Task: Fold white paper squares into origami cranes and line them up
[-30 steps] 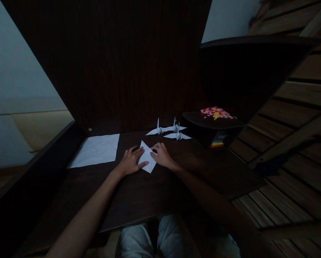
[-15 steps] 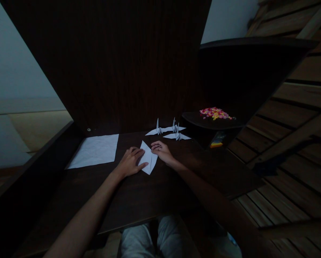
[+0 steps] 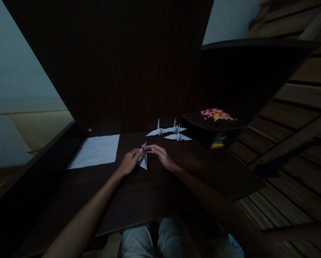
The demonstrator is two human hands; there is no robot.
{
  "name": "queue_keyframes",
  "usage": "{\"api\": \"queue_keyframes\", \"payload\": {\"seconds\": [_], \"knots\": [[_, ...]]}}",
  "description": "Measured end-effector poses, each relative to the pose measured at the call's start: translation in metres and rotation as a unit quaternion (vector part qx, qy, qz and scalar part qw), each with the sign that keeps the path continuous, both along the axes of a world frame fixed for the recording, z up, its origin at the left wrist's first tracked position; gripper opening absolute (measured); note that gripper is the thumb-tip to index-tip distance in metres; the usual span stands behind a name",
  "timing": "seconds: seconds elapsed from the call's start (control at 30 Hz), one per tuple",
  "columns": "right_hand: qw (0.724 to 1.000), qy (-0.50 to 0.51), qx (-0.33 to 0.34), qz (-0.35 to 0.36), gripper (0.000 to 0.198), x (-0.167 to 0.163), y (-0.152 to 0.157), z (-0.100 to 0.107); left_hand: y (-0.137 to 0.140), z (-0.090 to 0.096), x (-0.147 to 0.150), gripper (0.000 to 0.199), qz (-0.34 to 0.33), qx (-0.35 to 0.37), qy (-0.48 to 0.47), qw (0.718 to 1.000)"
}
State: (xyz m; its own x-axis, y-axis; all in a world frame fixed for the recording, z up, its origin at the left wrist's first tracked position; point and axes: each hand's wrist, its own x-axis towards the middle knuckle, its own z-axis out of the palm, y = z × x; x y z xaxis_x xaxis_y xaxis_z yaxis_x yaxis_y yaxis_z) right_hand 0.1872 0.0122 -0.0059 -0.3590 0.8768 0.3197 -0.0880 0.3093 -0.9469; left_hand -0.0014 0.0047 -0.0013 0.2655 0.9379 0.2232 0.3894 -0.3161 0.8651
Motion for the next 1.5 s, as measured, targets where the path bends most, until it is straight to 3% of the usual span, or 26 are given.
{"api": "queue_keyframes", "payload": {"seconds": [0.13,0.27,0.37,0.47,0.57,0.67,0.77,0.87,0.93,1.0,1.1,1.2,1.3,1.5], "knots": [[0.990,-0.080,0.109,0.047,0.029,0.004,-0.010,0.004,0.003,-0.004,-0.001,0.055,0.005,-0.119,-0.184,0.976],[0.969,-0.129,0.206,0.046,0.028,0.005,-0.014,0.003,0.006,-0.009,0.000,0.050,0.035,-0.155,-0.272,0.949],[0.954,-0.165,0.252,-0.011,0.027,0.003,-0.014,0.004,0.005,-0.008,0.001,0.051,0.046,-0.158,-0.299,0.940],[0.939,-0.178,0.268,-0.117,0.026,0.001,-0.009,-0.001,0.005,-0.004,0.002,0.048,0.060,-0.161,-0.330,0.928],[0.952,-0.141,0.189,-0.195,0.033,-0.001,0.000,-0.011,0.005,-0.003,0.002,0.043,0.073,-0.158,-0.342,0.923],[0.981,-0.069,0.048,-0.175,0.040,-0.003,0.012,-0.021,0.005,-0.003,0.003,0.047,0.071,-0.156,-0.332,0.927],[0.989,-0.003,-0.046,-0.142,0.042,-0.003,0.020,-0.026,0.002,-0.003,0.004,0.064,0.059,-0.162,-0.321,0.931],[0.990,0.030,-0.078,-0.118,0.042,-0.001,0.023,-0.026,0.000,-0.001,0.003,0.077,0.038,-0.159,-0.282,0.945],[0.991,0.026,-0.073,-0.113,0.034,0.001,0.024,-0.026,-0.001,0.000,0.001,0.071,0.031,-0.136,-0.231,0.963],[0.991,-0.010,-0.063,-0.116,0.024,0.003,0.024,-0.028,0.000,0.000,-0.004,0.057,0.029,-0.093,-0.145,0.985],[0.984,-0.115,-0.009,-0.138,0.015,0.006,0.024,-0.029,0.002,0.000,-0.012,0.055,0.000,0.001,0.022,1.000],[0.951,-0.241,0.101,-0.167,0.012,0.008,0.021,-0.028,0.001,0.000,-0.018,0.049,-0.045,0.085,0.157,0.983],[0.914,-0.325,0.180,-0.160,0.010,0.010,0.017,-0.024,0.000,0.000,-0.022,0.047,-0.098,0.119,0.247,0.957],[0.896,-0.386,0.177,-0.132,0.019,0.011,0.012,-0.020,0.000,0.003,-0.029,0.061,-0.138,0.140,0.308,0.931]]}}
